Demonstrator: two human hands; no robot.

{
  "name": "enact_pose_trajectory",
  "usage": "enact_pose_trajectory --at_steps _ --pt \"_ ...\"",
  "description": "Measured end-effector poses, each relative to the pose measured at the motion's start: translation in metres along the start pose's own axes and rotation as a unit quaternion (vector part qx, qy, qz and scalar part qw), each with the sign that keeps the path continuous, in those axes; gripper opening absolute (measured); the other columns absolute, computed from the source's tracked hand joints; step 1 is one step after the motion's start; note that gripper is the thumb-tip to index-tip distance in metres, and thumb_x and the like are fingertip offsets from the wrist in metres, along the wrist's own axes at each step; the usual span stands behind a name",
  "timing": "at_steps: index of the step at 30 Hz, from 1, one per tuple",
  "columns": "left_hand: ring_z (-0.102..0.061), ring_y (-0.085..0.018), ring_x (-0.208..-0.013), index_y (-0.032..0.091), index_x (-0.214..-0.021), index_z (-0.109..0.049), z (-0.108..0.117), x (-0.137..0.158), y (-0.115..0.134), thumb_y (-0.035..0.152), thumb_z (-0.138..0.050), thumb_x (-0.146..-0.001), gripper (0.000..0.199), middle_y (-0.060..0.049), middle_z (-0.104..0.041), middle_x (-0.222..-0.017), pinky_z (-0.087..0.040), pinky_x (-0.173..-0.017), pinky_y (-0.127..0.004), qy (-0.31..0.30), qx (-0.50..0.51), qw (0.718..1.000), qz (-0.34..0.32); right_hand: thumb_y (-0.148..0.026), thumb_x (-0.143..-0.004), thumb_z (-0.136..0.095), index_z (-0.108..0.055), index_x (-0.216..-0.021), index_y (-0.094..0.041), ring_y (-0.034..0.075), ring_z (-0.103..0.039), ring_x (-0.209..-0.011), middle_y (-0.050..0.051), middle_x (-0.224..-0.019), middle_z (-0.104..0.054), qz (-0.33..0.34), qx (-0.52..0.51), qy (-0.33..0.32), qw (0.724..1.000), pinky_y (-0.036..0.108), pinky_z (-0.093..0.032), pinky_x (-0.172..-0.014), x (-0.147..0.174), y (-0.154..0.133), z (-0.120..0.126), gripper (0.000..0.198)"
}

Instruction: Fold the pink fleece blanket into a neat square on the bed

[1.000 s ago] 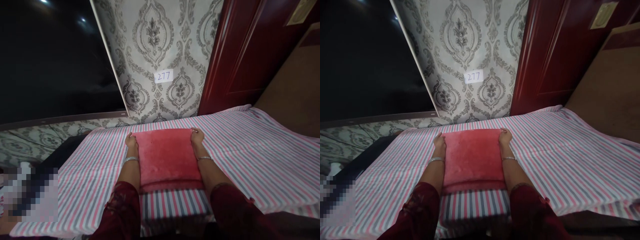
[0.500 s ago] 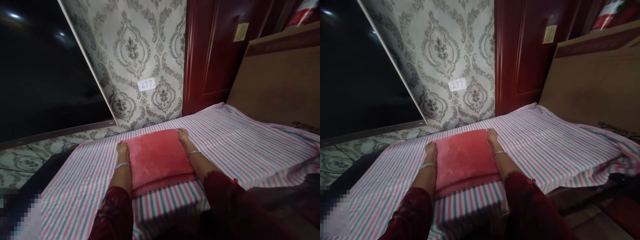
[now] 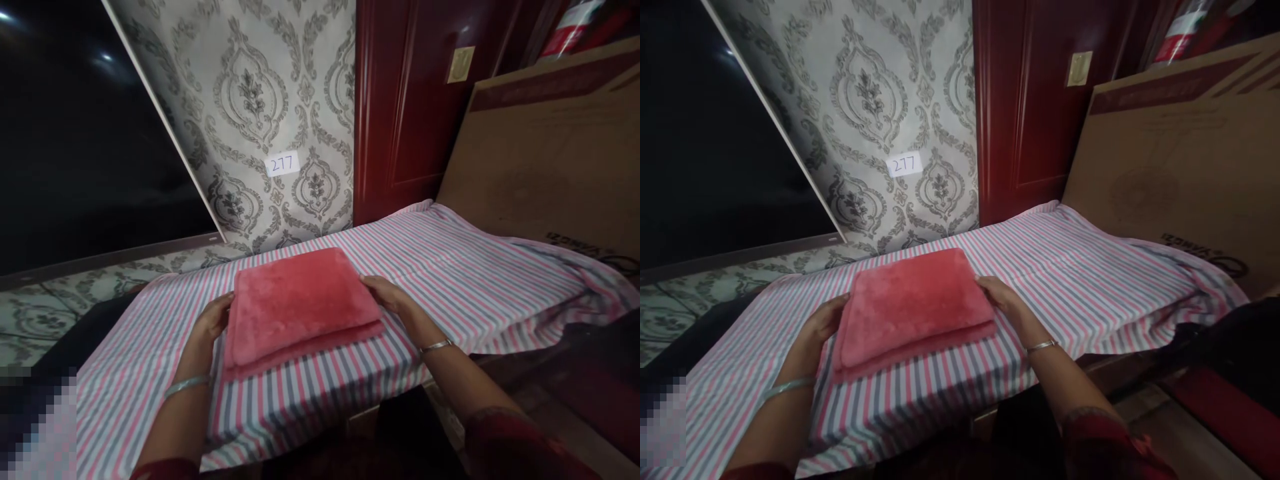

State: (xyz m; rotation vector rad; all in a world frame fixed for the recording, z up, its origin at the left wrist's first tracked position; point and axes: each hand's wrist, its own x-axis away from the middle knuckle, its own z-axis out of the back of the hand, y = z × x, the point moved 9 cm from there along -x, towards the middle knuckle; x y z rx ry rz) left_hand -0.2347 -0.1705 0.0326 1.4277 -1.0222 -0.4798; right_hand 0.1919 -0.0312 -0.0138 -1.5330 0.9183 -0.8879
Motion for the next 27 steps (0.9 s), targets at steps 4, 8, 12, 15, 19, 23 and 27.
enact_pose_trajectory --at_steps 4,8,12,15,19,23,27 --pt "-0.072 -0.023 -0.077 0.015 -0.118 -0.067 0.0 0.031 -0.005 0.023 -0.089 -0.062 0.06 -0.008 -0.076 -0.088 -0.058 -0.069 -0.031 -0.035 -0.073 0.996 -0.037 -0.061 -0.076 -0.074 -0.07 -0.097 -0.02 0.025 -0.071 -0.089 0.008 -0.098 -0.077 0.02 0.006 -0.047 0.999 0.038 -0.057 -0.083 0.031 -0.006 -0.02 0.045" --pt "-0.072 -0.022 -0.081 0.021 -0.141 -0.054 -0.013 0.057 -0.002 0.026 -0.086 -0.067 0.081 -0.005 -0.075 -0.092 -0.058 -0.076 -0.033 -0.037 -0.078 0.99 -0.111 -0.058 -0.074 -0.074 -0.067 -0.114 -0.022 0.028 -0.07 -0.104 0.007 -0.11 -0.076 0.077 0.049 -0.013 0.996 0.04 -0.057 -0.087 0.041 -0.012 -0.026 0.055" --pt "-0.07 -0.021 -0.088 0.02 -0.133 -0.061 -0.011 0.064 0.006 0.022 -0.072 -0.075 0.06 -0.005 -0.073 -0.098 -0.056 -0.082 -0.032 0.024 -0.098 0.969 -0.224 -0.058 -0.072 -0.072 -0.069 -0.107 -0.021 0.031 -0.069 -0.105 0.008 -0.106 -0.077 0.104 0.087 0.067 0.988 0.041 -0.057 -0.088 0.041 -0.006 -0.012 0.052" --pt "-0.068 -0.022 -0.093 0.018 -0.119 -0.068 0.004 0.059 0.002 0.015 -0.067 -0.072 0.047 -0.006 -0.073 -0.096 -0.053 -0.087 -0.032 0.102 -0.135 0.953 -0.251 -0.061 -0.072 -0.071 -0.071 -0.103 -0.021 0.031 -0.07 -0.102 0.01 -0.102 -0.077 0.096 0.101 0.101 0.985 0.042 -0.057 -0.088 0.046 0.002 -0.001 0.051" --pt "-0.067 -0.023 -0.098 0.018 -0.115 -0.068 0.013 0.053 -0.016 0.02 -0.074 -0.07 0.045 -0.007 -0.072 -0.099 -0.052 -0.086 -0.032 0.1 -0.113 0.967 -0.207 -0.063 -0.075 -0.07 -0.071 -0.109 -0.022 0.031 -0.072 -0.099 0.009 -0.105 -0.078 0.075 0.079 0.082 0.991 0.041 -0.058 -0.085 0.055 0.013 -0.002 0.053" --pt "-0.064 -0.02 -0.078 0.016 -0.132 -0.061 0.018 0.068 -0.03 0.039 -0.081 -0.069 0.07 -0.001 -0.067 -0.081 -0.05 -0.07 -0.028 0.082 -0.099 0.975 -0.179 -0.064 -0.075 -0.071 -0.066 -0.123 -0.023 0.03 -0.073 -0.093 0.009 -0.104 -0.078 0.072 0.032 0.097 0.992 0.04 -0.059 -0.08 0.063 0.018 0.003 0.064" --pt "-0.062 -0.018 -0.082 0.023 -0.136 -0.061 0.024 0.101 -0.034 0.049 -0.086 -0.065 0.08 -0.001 -0.065 -0.089 -0.049 -0.07 -0.025 0.064 -0.127 0.967 -0.211 -0.059 -0.078 -0.071 -0.05 -0.144 -0.025 0.028 -0.073 -0.088 0.008 -0.104 -0.077 0.066 0.009 0.085 0.994 0.041 -0.059 -0.08 0.068 0.021 0.003 0.077"
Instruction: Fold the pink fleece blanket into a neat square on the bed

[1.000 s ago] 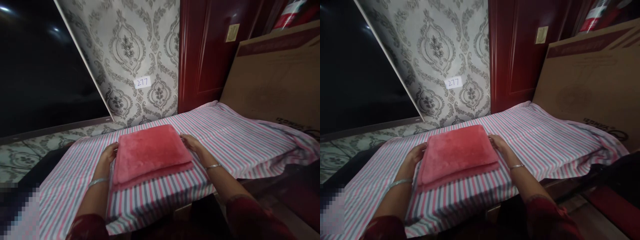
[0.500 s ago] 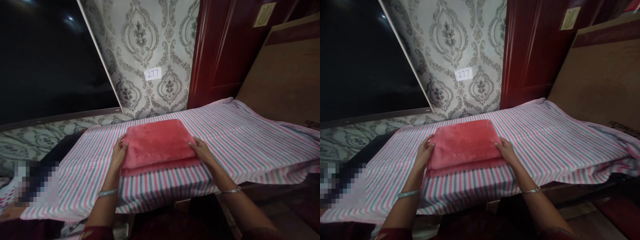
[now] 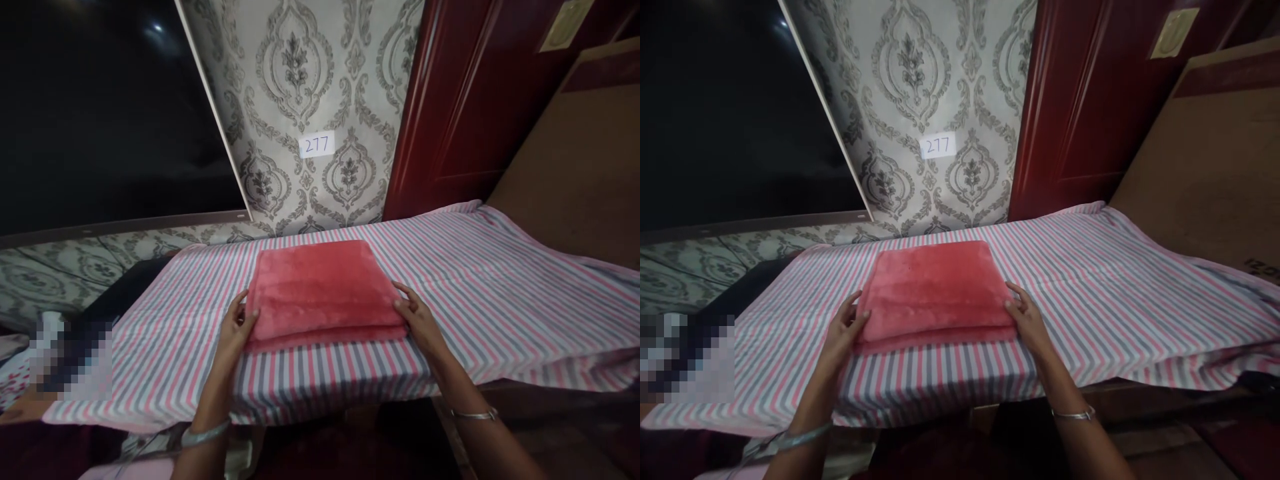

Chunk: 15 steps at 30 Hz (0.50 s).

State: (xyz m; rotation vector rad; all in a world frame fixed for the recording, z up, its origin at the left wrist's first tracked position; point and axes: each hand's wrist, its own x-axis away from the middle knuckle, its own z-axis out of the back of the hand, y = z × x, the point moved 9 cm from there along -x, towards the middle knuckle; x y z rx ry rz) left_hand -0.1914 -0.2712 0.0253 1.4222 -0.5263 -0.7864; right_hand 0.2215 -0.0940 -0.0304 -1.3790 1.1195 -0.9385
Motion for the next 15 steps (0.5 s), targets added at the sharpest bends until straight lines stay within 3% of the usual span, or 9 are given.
enact_pose_trajectory --at_steps 5,9,13,15 --pt "-0.062 -0.027 -0.116 0.031 -0.144 -0.055 0.003 0.027 -0.006 0.053 -0.085 -0.067 0.085 -0.008 -0.065 -0.127 -0.051 -0.092 -0.032 -0.052 0.037 0.997 0.031 -0.059 -0.081 -0.07 -0.044 -0.151 -0.027 0.028 -0.072 -0.101 0.01 -0.119 -0.074 0.028 0.009 -0.038 0.999 0.043 -0.059 -0.089 0.006 -0.009 -0.009 0.081" --pt "-0.053 -0.03 -0.132 0.032 -0.15 -0.05 0.011 0.029 -0.015 0.049 -0.087 -0.065 0.095 -0.01 -0.062 -0.133 -0.047 -0.099 -0.033 -0.015 -0.018 0.999 0.049 -0.059 -0.084 -0.069 -0.033 -0.158 -0.03 0.029 -0.064 -0.124 0.011 -0.142 -0.063 0.059 0.074 -0.059 0.994 0.046 -0.053 -0.104 0.013 -0.018 -0.012 0.087" --pt "-0.059 -0.025 -0.116 0.03 -0.144 -0.058 0.012 0.03 -0.01 0.049 -0.085 -0.067 0.084 -0.006 -0.065 -0.119 -0.048 -0.095 -0.031 -0.001 -0.02 1.0 0.019 -0.056 -0.082 -0.073 -0.046 -0.153 -0.03 0.03 -0.043 -0.146 0.008 -0.159 -0.046 0.115 0.183 -0.041 0.976 0.049 -0.034 -0.122 0.022 -0.029 -0.005 0.08" --pt "-0.061 -0.022 -0.102 0.03 -0.142 -0.059 0.012 0.031 -0.003 0.048 -0.084 -0.068 0.08 -0.004 -0.065 -0.109 -0.049 -0.091 -0.03 0.004 0.013 1.0 0.004 -0.054 -0.083 -0.072 -0.053 -0.149 -0.031 0.03 -0.041 -0.148 0.006 -0.158 -0.048 0.116 0.204 -0.05 0.971 0.049 -0.033 -0.122 0.025 -0.028 -0.004 0.073"
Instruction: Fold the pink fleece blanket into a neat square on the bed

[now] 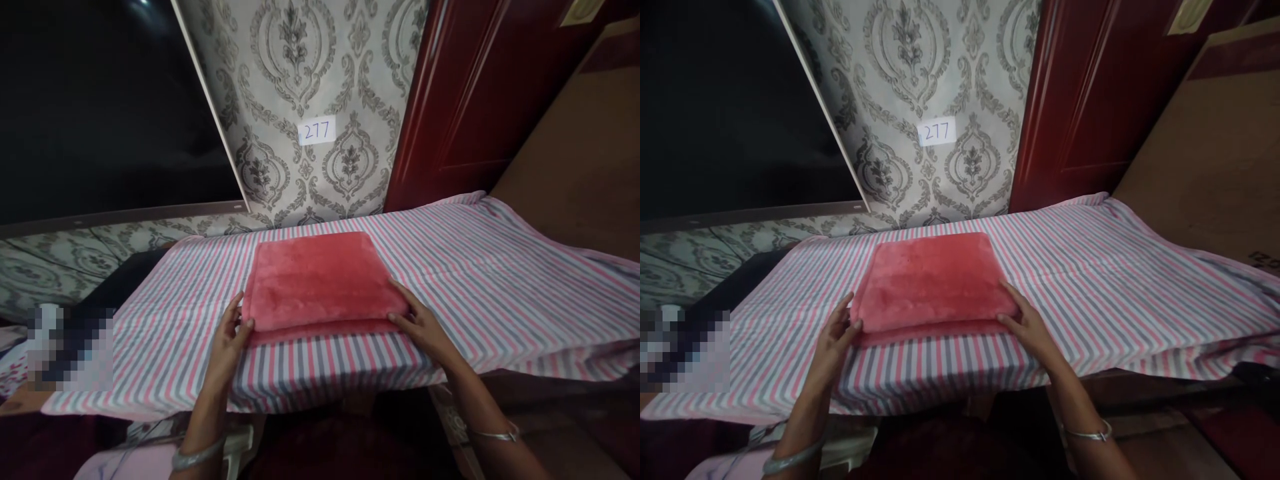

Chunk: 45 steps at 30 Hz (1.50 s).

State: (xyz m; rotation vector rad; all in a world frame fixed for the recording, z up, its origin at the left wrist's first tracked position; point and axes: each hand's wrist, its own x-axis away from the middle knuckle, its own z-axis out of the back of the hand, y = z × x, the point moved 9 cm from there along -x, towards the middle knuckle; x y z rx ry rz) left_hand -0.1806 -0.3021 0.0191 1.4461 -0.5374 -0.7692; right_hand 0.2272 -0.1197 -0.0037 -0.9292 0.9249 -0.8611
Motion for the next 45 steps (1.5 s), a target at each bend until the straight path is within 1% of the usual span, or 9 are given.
enact_pose_trajectory --at_steps 3,7,13,18,24,27,34,39,45 --pt "-0.061 -0.019 -0.093 0.031 -0.141 -0.059 0.0 0.0 0.013 0.046 -0.084 -0.07 0.076 -0.002 -0.064 -0.103 -0.051 -0.089 -0.029 0.007 0.047 0.998 -0.028 -0.052 -0.086 -0.068 -0.058 -0.144 -0.032 0.029 -0.045 -0.144 0.005 -0.154 -0.052 -0.014 0.0 0.0 1.0 0.047 -0.04 -0.118 0.003 0.005 0.003 0.062" --pt "-0.06 -0.019 -0.096 0.029 -0.135 -0.064 -0.001 0.0 0.02 0.043 -0.083 -0.071 0.068 -0.002 -0.065 -0.105 -0.05 -0.09 -0.027 -0.003 0.02 0.999 -0.05 -0.053 -0.085 -0.069 -0.062 -0.141 -0.032 0.03 -0.049 -0.141 0.005 -0.153 -0.054 -0.024 0.01 0.011 1.0 0.047 -0.043 -0.115 0.005 0.008 0.006 0.06" --pt "-0.063 -0.022 -0.101 0.025 -0.142 -0.059 -0.01 0.006 0.003 0.043 -0.084 -0.067 0.082 -0.004 -0.068 -0.105 -0.05 -0.09 -0.029 -0.033 -0.014 0.999 0.023 -0.054 -0.086 -0.067 -0.06 -0.143 -0.031 0.029 -0.054 -0.136 0.005 -0.147 -0.059 -0.012 -0.001 0.0 1.0 0.046 -0.04 -0.117 0.009 0.009 0.002 0.061" --pt "-0.064 -0.023 -0.101 0.026 -0.143 -0.058 0.0 0.002 0.008 0.045 -0.084 -0.066 0.084 -0.004 -0.071 -0.107 -0.051 -0.092 -0.031 -0.007 0.04 0.999 0.024 -0.054 -0.088 -0.064 -0.071 -0.128 -0.03 0.028 -0.061 -0.124 0.007 -0.134 -0.067 0.003 0.025 0.06 0.998 0.043 -0.047 -0.109 0.008 0.017 0.014 0.048" --pt "-0.067 -0.023 -0.102 0.029 -0.15 -0.05 -0.006 0.004 -0.01 0.044 -0.083 -0.073 0.085 -0.007 -0.07 -0.114 -0.052 -0.096 -0.035 -0.086 0.054 0.993 0.058 -0.058 -0.085 -0.067 -0.072 -0.126 -0.031 0.029 -0.06 -0.126 0.007 -0.135 -0.068 -0.021 0.003 0.059 0.998 0.046 -0.044 -0.111 0.01 0.032 0.011 0.049" --pt "-0.067 -0.021 -0.101 0.03 -0.154 -0.044 -0.002 0.008 -0.02 0.043 -0.083 -0.073 0.091 -0.006 -0.069 -0.113 -0.053 -0.094 -0.033 -0.059 0.072 0.993 0.069 -0.059 -0.084 -0.069 -0.071 -0.128 -0.031 0.03 -0.059 -0.128 0.007 -0.137 -0.067 -0.027 -0.007 0.054 0.998 0.047 -0.042 -0.113 0.012 0.034 0.009 0.052" --pt "-0.066 -0.02 -0.099 0.03 -0.144 -0.054 0.003 0.008 -0.019 0.043 -0.082 -0.075 0.076 -0.004 -0.067 -0.108 -0.053 -0.089 -0.03 -0.017 0.09 0.995 0.031 -0.058 -0.085 -0.066 -0.073 -0.125 -0.031 0.028 -0.063 -0.121 0.007 -0.13 -0.07 0.001 0.019 0.07 0.997 0.042 -0.048 -0.106 0.013 0.029 0.011 0.048" --pt "-0.066 -0.018 -0.091 0.028 -0.142 -0.056 0.001 0.009 -0.022 0.046 -0.085 -0.069 0.08 -0.002 -0.066 -0.1 -0.052 -0.084 -0.029 -0.018 0.114 0.993 0.041 -0.057 -0.086 -0.064 -0.072 -0.126 -0.03 0.028 -0.064 -0.118 0.007 -0.129 -0.07 0.002 0.03 0.069 0.997 0.042 -0.049 -0.104 0.013 0.032 0.01 0.049" --pt "-0.058 -0.014 -0.076 0.021 -0.137 -0.059 0.0 0.011 -0.008 0.053 -0.079 -0.076 0.071 0.003 -0.06 -0.08 -0.047 -0.075 -0.025 0.023 0.047 0.999 -0.003 -0.052 -0.089 -0.063 -0.067 -0.134 -0.026 0.026 -0.063 -0.116 0.009 -0.129 -0.068 0.053 0.08 0.048 0.994 0.04 -0.05 -0.102 0.011 0.022 0.006 0.052"
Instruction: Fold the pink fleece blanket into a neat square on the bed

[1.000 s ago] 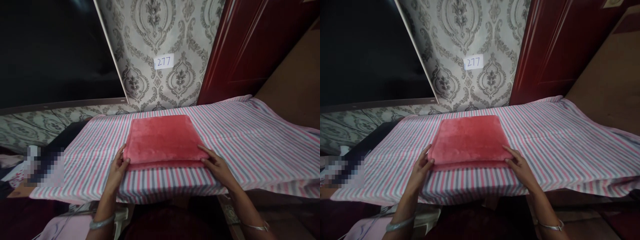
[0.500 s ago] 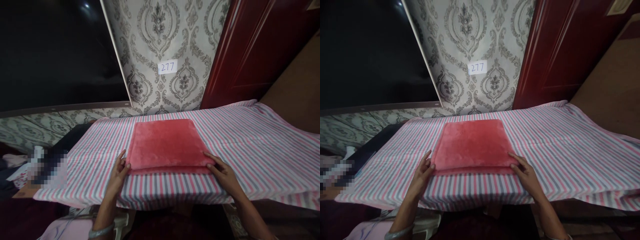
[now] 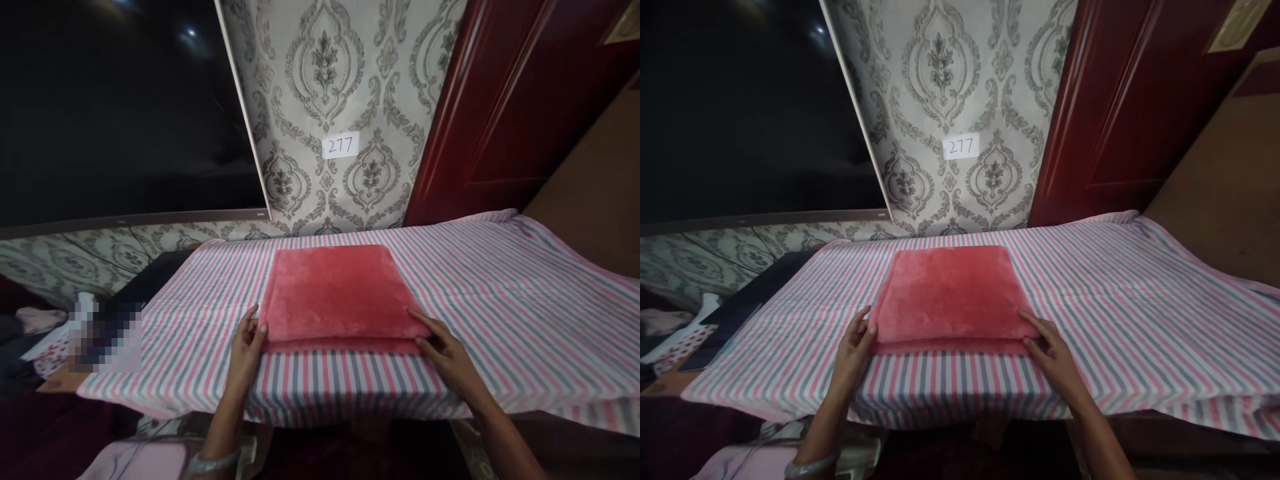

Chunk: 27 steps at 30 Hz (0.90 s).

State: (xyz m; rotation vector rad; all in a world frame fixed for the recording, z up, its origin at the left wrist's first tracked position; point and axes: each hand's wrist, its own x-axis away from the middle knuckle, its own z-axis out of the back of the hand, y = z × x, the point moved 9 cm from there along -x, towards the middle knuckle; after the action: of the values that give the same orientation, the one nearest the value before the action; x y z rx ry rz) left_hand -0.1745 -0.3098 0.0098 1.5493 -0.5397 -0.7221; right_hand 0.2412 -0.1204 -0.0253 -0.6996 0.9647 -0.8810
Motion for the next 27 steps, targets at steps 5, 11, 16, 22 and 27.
enact_pose_trajectory --at_steps 5,11,16,22,27 --pt "-0.053 -0.012 -0.071 0.021 -0.124 -0.064 -0.001 -0.002 0.013 0.052 -0.078 -0.077 0.059 0.004 -0.058 -0.079 -0.043 -0.068 -0.024 0.045 0.017 0.998 -0.047 -0.05 -0.094 -0.057 -0.072 -0.125 -0.028 0.025 -0.063 -0.104 0.008 -0.113 -0.072 0.077 0.053 0.035 0.995 0.041 -0.052 -0.093 -0.002 -0.017 0.005 0.041" --pt "-0.05 -0.012 -0.065 0.019 -0.121 -0.065 0.003 -0.003 0.0 0.053 -0.079 -0.073 0.06 0.005 -0.053 -0.072 -0.04 -0.063 -0.024 0.036 0.006 0.999 -0.017 -0.052 -0.096 -0.057 -0.075 -0.119 -0.029 0.026 -0.063 -0.099 0.007 -0.105 -0.073 0.123 0.082 0.058 0.987 0.041 -0.053 -0.086 0.002 -0.019 0.006 0.037" --pt "-0.052 -0.012 -0.066 0.018 -0.121 -0.064 0.009 -0.004 -0.009 0.053 -0.079 -0.072 0.062 0.005 -0.057 -0.073 -0.041 -0.066 -0.024 0.045 0.007 0.999 -0.014 -0.055 -0.095 -0.057 -0.077 -0.117 -0.029 0.025 -0.063 -0.096 0.007 -0.101 -0.073 0.115 0.07 0.063 0.989 0.04 -0.053 -0.084 0.003 -0.014 0.006 0.039" --pt "-0.057 -0.011 -0.07 0.02 -0.124 -0.065 0.006 0.0 -0.008 0.049 -0.087 -0.067 0.067 0.004 -0.061 -0.077 -0.045 -0.07 -0.023 0.034 0.055 0.998 0.015 -0.058 -0.094 -0.056 -0.077 -0.118 -0.029 0.025 -0.062 -0.092 0.006 -0.094 -0.072 0.092 0.069 0.06 0.992 0.04 -0.052 -0.084 0.003 -0.014 0.005 0.042" --pt "-0.068 -0.017 -0.088 0.023 -0.136 -0.06 -0.007 0.002 -0.001 0.046 -0.09 -0.065 0.081 -0.003 -0.072 -0.099 -0.051 -0.081 -0.027 -0.033 0.093 0.994 0.054 -0.057 -0.091 -0.061 -0.073 -0.126 -0.029 0.025 -0.063 -0.105 0.007 -0.113 -0.072 0.062 0.032 0.042 0.997 0.04 -0.052 -0.095 0.004 -0.016 0.005 0.047"
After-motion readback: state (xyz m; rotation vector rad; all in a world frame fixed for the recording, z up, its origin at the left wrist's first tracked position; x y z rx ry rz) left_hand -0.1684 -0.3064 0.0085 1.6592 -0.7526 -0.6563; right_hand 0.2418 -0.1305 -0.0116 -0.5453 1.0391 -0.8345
